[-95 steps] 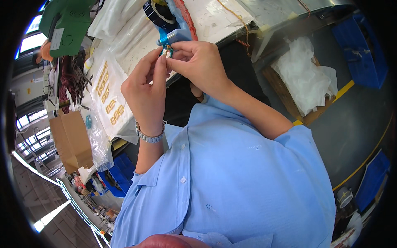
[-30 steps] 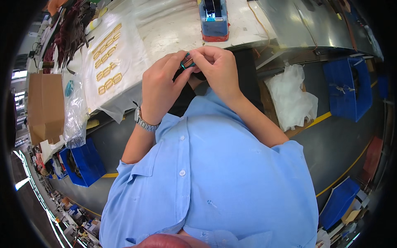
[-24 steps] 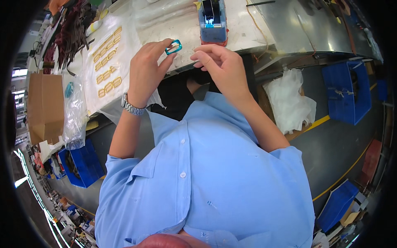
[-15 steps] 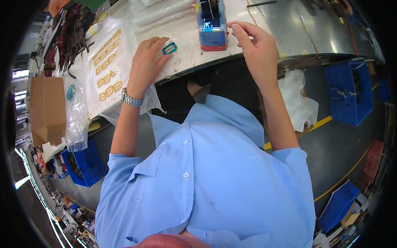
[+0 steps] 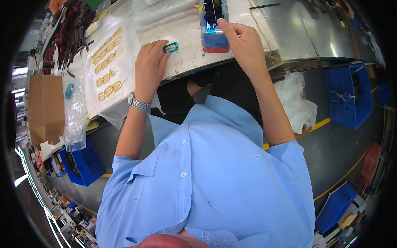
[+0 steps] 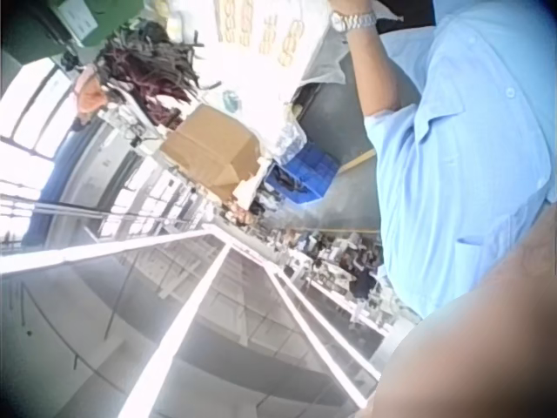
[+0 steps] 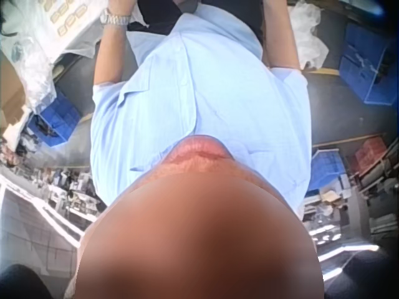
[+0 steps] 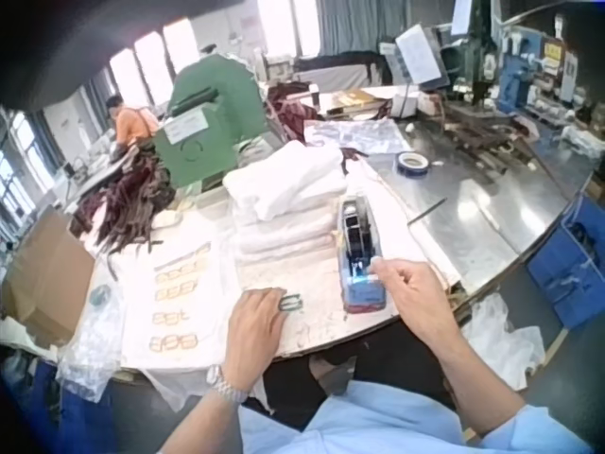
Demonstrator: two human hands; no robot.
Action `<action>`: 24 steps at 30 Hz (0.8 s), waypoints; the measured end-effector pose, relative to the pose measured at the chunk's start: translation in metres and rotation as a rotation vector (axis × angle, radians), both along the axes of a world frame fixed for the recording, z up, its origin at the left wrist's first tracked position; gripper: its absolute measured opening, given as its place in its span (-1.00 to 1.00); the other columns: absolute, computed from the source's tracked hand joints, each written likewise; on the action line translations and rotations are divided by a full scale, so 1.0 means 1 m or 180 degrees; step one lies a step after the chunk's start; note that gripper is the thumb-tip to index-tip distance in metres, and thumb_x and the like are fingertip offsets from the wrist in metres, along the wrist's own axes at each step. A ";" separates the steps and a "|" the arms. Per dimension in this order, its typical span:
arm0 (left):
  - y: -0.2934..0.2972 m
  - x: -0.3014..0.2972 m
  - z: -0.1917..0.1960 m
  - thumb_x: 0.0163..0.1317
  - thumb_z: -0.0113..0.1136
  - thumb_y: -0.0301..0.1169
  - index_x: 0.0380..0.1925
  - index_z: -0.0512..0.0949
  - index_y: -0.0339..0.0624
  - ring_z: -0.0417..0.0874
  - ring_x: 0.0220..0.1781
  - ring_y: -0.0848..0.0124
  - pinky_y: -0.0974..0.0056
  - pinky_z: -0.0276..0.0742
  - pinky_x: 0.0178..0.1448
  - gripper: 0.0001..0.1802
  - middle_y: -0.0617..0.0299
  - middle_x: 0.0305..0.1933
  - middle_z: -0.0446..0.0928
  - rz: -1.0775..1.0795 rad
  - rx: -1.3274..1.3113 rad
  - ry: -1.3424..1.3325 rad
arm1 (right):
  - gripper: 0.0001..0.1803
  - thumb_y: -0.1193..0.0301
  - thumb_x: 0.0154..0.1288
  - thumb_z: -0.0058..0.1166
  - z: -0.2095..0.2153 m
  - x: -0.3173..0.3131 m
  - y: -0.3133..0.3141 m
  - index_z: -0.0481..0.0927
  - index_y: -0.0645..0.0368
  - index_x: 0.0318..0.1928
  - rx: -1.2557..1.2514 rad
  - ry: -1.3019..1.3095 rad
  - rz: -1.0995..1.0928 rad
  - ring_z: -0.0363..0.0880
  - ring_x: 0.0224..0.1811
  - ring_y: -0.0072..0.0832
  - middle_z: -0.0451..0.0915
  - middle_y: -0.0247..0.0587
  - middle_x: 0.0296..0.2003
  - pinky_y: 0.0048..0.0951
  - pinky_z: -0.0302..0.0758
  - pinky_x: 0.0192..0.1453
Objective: Applying blue protective tape to small gold buckles at a workbench.
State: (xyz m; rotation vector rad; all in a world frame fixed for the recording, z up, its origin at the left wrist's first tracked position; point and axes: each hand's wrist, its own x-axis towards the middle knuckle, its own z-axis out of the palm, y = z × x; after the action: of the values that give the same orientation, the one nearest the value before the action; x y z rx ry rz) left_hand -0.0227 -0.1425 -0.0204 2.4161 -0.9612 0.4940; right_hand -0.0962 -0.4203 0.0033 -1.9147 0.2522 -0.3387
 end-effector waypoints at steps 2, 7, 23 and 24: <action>-0.006 -0.001 0.006 0.31 0.37 -0.52 0.11 0.67 -0.25 0.67 0.19 -0.01 0.02 0.61 0.26 -0.64 0.02 0.08 0.72 -0.0052 -0.0113 0.0038 | -0.48 0.00 0.63 0.22 0.003 0.001 0.005 0.86 0.26 0.05 0.0009 -0.0024 -0.0059 0.64 -0.09 -0.61 0.81 -0.27 -0.20 -0.50 0.53 0.13; -0.052 0.011 0.044 0.36 0.34 -0.54 0.20 0.67 -0.16 0.69 0.28 0.03 0.03 0.64 0.30 -0.60 0.07 0.20 0.73 -0.0656 -0.0515 -0.0461 | -0.59 0.12 0.48 0.39 0.007 0.006 0.011 0.86 0.28 -0.05 -0.0041 -0.0112 -0.0156 0.56 -0.36 -0.67 0.72 -0.36 -0.40 -0.52 0.50 -0.23; -0.116 0.048 0.087 0.33 0.35 -0.48 0.06 0.62 -0.35 0.58 0.35 -0.06 0.02 0.53 0.44 -0.68 -0.11 0.17 0.64 -0.1206 -0.0066 -0.0915 | -0.84 0.42 0.49 0.38 0.004 -0.111 0.064 0.75 0.29 -0.17 0.1815 0.0167 0.0199 0.50 -0.31 -0.79 0.68 -0.49 -0.34 -0.64 0.46 -0.17; -0.118 0.050 0.088 0.35 0.34 -0.47 0.05 0.62 -0.35 0.57 0.34 -0.06 0.01 0.53 0.43 -0.69 -0.11 0.18 0.64 -0.1131 0.0031 -0.0756 | -0.84 0.42 0.50 0.38 -0.010 -0.119 0.069 0.74 0.28 -0.18 0.1811 0.0310 0.0197 0.50 -0.31 -0.79 0.68 -0.50 -0.35 -0.64 0.46 -0.18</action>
State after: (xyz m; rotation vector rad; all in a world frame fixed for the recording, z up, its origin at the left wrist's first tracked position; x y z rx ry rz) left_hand 0.0274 -0.2603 0.0676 2.1584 -1.4612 0.6518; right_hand -0.2157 -0.3515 -0.0066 -1.3743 0.3148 -0.1122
